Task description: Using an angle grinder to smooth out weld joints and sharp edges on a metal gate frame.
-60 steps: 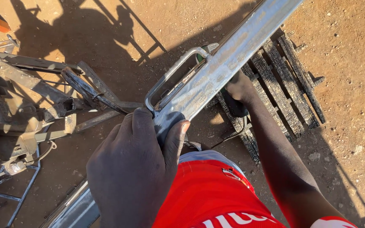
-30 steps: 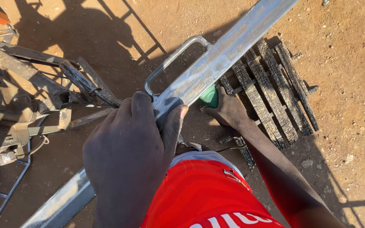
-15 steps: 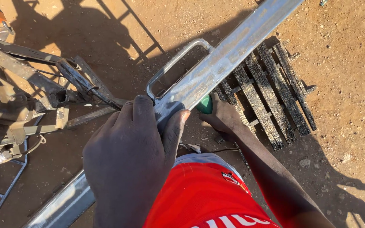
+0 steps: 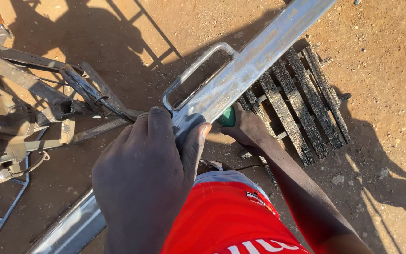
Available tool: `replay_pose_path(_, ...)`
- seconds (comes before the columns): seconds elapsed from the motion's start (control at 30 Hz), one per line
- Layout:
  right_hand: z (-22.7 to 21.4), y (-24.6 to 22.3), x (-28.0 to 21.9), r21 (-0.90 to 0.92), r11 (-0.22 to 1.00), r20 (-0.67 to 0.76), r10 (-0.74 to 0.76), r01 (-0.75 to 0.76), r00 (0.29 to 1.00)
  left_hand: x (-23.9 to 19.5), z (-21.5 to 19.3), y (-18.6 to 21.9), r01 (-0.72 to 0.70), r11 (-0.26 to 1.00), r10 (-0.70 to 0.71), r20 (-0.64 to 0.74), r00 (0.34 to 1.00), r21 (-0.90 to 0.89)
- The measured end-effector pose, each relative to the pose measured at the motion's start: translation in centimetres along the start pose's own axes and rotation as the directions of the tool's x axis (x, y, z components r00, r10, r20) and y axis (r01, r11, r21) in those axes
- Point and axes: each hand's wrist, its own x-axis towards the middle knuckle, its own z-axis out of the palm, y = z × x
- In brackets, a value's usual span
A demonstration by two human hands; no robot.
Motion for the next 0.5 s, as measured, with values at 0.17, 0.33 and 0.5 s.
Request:
replay_pose_path(0.17,0.7,1.8,1.1,-0.033,0.999,-0.046,-0.027,0.025,0.999,0.0,-0.2,0.0,-0.013,0.997,0.012,-0.016,1.0,-0.071)
replay_pose_path(0.33,1.0,2.8,2.2,-0.118,0.993,-0.089,-0.018,0.008,0.996,-0.2,-0.2,0.1,-0.017,0.997,0.016,-0.018,1.0,-0.077)
replay_pose_path(0.5,0.3,2.8,1.9,-0.154,0.988,-0.061,-0.044,0.034,0.997,-0.3,0.1,0.0,-0.038,0.998,0.036,-0.035,0.999,-0.058)
